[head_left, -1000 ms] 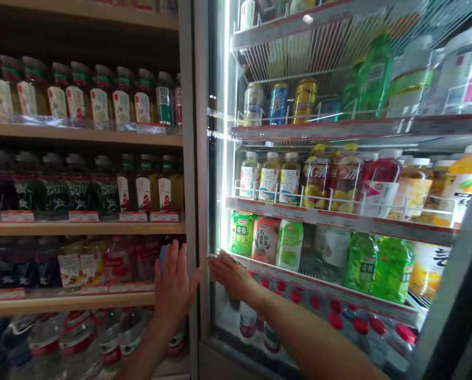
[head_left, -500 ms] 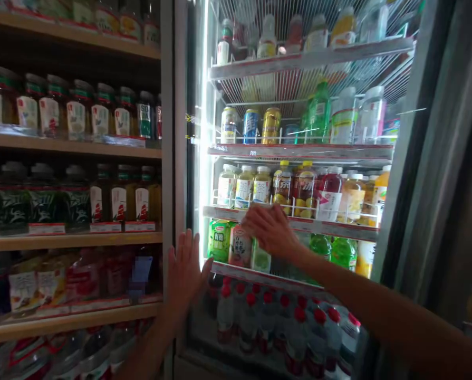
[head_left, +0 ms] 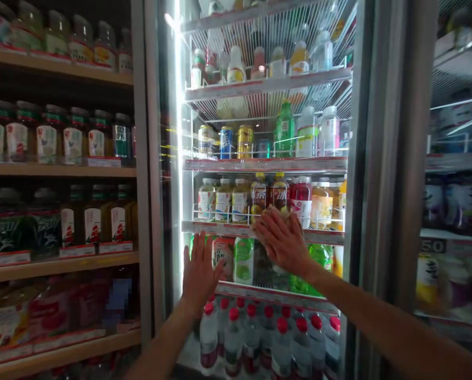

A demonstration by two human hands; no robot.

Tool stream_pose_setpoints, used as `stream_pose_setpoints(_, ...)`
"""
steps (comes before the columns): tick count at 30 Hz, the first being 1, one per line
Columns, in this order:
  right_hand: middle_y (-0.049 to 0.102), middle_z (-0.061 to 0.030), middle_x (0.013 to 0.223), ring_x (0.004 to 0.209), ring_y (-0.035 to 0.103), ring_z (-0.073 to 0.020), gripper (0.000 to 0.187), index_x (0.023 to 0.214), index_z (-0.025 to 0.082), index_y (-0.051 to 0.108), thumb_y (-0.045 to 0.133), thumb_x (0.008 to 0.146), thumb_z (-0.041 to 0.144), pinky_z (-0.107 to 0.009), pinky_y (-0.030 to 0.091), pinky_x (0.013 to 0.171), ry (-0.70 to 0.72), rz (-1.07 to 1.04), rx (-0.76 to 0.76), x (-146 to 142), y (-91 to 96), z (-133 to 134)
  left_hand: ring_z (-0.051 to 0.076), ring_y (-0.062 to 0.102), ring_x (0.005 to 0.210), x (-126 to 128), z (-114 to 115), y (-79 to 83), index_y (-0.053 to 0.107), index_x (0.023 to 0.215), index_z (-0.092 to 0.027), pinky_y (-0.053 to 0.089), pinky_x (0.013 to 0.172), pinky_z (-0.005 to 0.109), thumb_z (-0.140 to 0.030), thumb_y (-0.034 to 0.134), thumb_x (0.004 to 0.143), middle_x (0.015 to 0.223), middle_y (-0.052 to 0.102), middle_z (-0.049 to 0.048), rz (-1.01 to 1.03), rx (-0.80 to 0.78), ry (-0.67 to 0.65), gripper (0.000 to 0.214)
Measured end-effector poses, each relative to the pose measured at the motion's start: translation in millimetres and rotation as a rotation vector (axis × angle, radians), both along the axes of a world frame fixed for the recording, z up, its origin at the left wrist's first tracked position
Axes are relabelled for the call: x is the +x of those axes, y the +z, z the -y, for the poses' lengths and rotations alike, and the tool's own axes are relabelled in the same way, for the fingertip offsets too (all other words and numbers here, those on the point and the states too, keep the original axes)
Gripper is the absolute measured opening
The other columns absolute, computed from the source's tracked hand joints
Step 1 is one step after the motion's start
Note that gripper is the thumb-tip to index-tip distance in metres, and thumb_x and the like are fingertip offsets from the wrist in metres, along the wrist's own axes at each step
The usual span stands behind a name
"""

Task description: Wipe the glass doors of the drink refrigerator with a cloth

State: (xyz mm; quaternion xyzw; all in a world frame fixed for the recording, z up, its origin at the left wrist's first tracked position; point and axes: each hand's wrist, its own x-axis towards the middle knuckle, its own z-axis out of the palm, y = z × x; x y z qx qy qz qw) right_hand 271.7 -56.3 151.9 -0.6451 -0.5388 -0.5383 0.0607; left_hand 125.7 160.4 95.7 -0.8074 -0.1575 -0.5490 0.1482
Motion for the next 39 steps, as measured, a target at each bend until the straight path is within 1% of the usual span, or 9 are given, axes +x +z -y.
stream_pose_setpoints(5, 0.038, 0.002, 0.147, 0.142, 0.018, -0.0181, 0.053, 0.138, 0.028, 0.04, 0.045, 0.086, 0.027, -0.048, -0.009, 0.117, 0.08, 0.125, -0.282, 4.0, -34.8, 30.3, 0.029, 0.021, 0.141, 19.5, 13.6, 5.4, 0.032, 0.141, -0.009, 0.023, 0.111, 0.05, -0.043, 0.033, 0.092, 0.148, 0.031, 0.0185, 0.006, 0.038, -0.063, 0.06)
stream_pose_setpoints(9, 0.036, -0.0058, 0.148, 0.142, 0.02, -0.024, 0.051, 0.138, 0.022, 0.041, 0.045, 0.087, 0.029, -0.056, -0.004, 0.114, -0.076, 0.007, 0.136, 10.6, -3.0, 31.2, 0.029, 0.025, 0.14, 30.4, 14.8, 5.7, 0.033, 0.14, -0.009, 0.021, 0.111, 0.051, -0.045, 0.033, 0.092, 0.147, 0.033, 0.0182, 0.047, 0.029, -0.099, 0.061)
stream_pose_setpoints(11, 0.034, -0.008, 0.149, 0.142, 0.019, -0.0257, 0.053, 0.139, 0.02, 0.04, 0.045, 0.087, 0.029, -0.057, -0.004, 0.114, -0.103, -0.007, 0.179, 10.3, 0.6, 30.7, 0.029, 0.026, 0.139, 34.7, 13.6, 4.2, 0.034, 0.14, -0.01, 0.02, 0.112, 0.05, -0.045, 0.032, 0.092, 0.147, 0.033, 0.0177, 0.057, 0.023, -0.1, 0.06)
stream_pose_setpoints(16, 0.039, 0.0018, 0.147, 0.142, 0.02, -0.0182, 0.054, 0.138, 0.03, 0.04, 0.044, 0.085, 0.023, -0.05, -0.007, 0.116, 0.016, 0.116, -0.229, 13.0, -18.6, 43.9, 0.029, 0.028, 0.138, 36.9, 11.5, 2.8, 0.036, 0.139, -0.011, 0.021, 0.111, 0.051, -0.043, 0.032, 0.092, 0.147, 0.034, 0.0175, 0.038, 0.022, -0.103, 0.058)
stream_pose_setpoints(21, 0.038, -0.0102, 0.146, 0.141, 0.022, -0.0264, 0.054, 0.139, 0.021, 0.039, 0.047, 0.086, 0.031, -0.058, 0.005, 0.114, -0.151, 0.029, 0.318, 30.8, 12.7, 64.7, 0.031, 0.027, 0.138, 34.2, 10.8, 4.2, 0.032, 0.141, -0.01, 0.022, 0.109, 0.053, -0.043, 0.029, 0.092, 0.148, 0.03, 0.019, 0.046, 0.066, -0.106, 0.059)
stream_pose_setpoints(27, 0.05, -0.0049, 0.138, 0.14, 0.026, -0.0237, 0.051, 0.135, 0.025, 0.044, 0.048, 0.084, 0.022, -0.054, 0.008, 0.116, -0.148, 0.099, 0.115, 38.1, -35.5, 99.7, 0.031, 0.024, 0.14, 39.7, 10.5, 1.3, 0.023, 0.145, -0.011, 0.021, 0.11, 0.054, -0.043, 0.029, 0.092, 0.149, 0.029, 0.0194, 0.083, 0.097, -0.132, 0.062)
stream_pose_setpoints(29, 0.047, -0.0066, 0.14, 0.139, 0.028, -0.0255, 0.053, 0.139, 0.024, 0.039, 0.047, 0.086, 0.025, -0.056, 0.012, 0.114, -0.188, 0.087, 0.223, 45.2, -15.0, 100.2, 0.031, 0.021, 0.141, 42.6, 10.6, -0.5, 0.021, 0.146, -0.011, 0.021, 0.11, 0.055, -0.043, 0.029, 0.092, 0.149, 0.028, 0.0197, 0.101, 0.084, -0.136, 0.063)
stream_pose_setpoints(34, 0.032, -0.0137, 0.149, 0.14, 0.023, -0.0322, 0.06, 0.146, 0.02, 0.023, 0.04, 0.09, 0.032, -0.062, 0.017, 0.109, -0.233, 0.007, 0.646, 50.9, 77.1, 65.0, 0.033, 0.019, 0.141, 49.2, 8.5, -6.1, 0.019, 0.146, -0.01, 0.023, 0.109, 0.057, -0.041, 0.03, 0.092, 0.149, 0.027, 0.0221, 0.136, 0.073, -0.147, 0.063)
stream_pose_setpoints(39, 0.037, -0.0096, 0.147, 0.141, 0.023, -0.0252, 0.064, 0.146, 0.02, 0.023, 0.043, 0.086, 0.028, -0.053, 0.01, 0.115, -0.034, 0.012, 0.255, 24.4, 48.8, 22.4, 0.034, 0.025, 0.139, 50.6, 45.4, 20.2, 0.035, 0.139, -0.013, 0.024, 0.109, 0.059, -0.037, 0.039, 0.09, 0.147, 0.032, 0.0199, 0.229, -0.061, -0.231, 0.055)
